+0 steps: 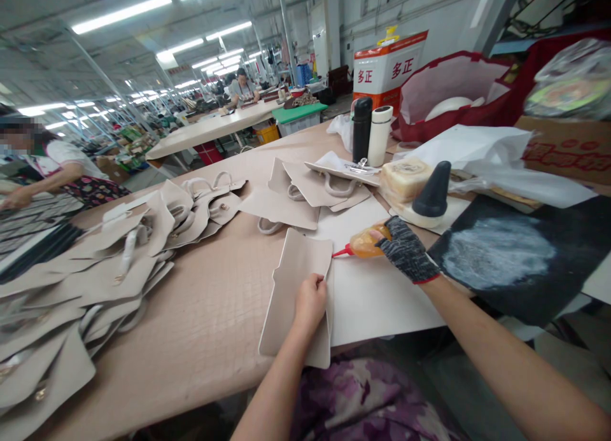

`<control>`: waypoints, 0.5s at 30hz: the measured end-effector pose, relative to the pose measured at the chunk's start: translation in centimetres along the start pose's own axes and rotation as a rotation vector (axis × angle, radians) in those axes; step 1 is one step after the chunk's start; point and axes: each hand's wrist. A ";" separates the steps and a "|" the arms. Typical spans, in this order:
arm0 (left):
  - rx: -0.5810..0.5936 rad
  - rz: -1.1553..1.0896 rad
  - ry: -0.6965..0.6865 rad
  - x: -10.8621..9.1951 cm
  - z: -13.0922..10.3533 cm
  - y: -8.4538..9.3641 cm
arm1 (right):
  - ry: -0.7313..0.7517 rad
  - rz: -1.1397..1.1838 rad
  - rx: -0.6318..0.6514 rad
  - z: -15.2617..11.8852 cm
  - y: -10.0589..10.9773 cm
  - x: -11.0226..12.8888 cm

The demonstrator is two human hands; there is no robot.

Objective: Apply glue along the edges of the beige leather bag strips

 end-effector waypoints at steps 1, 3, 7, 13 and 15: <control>-0.001 0.002 0.003 0.0 0.0 0.0 | -0.009 0.001 0.013 0.0 0.0 -0.1; -0.005 0.009 0.001 0.0 -0.1 0.0 | -0.031 0.001 0.034 -0.2 0.1 -0.2; -0.010 0.014 -0.015 0.1 -0.1 0.0 | -0.072 -0.001 0.067 -0.7 0.4 -0.1; -0.011 0.021 -0.015 0.1 -0.2 0.1 | -0.109 0.022 0.107 -2.2 0.9 0.7; -0.012 0.018 -0.019 0.1 -0.2 0.1 | -0.117 0.022 0.112 -2.8 1.0 1.0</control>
Point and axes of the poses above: each hand's wrist, its own z-axis towards the middle knuckle, its own y-axis out of the back of the hand, x = y × z, and after that the axes turned 7 degrees about z, right-handed
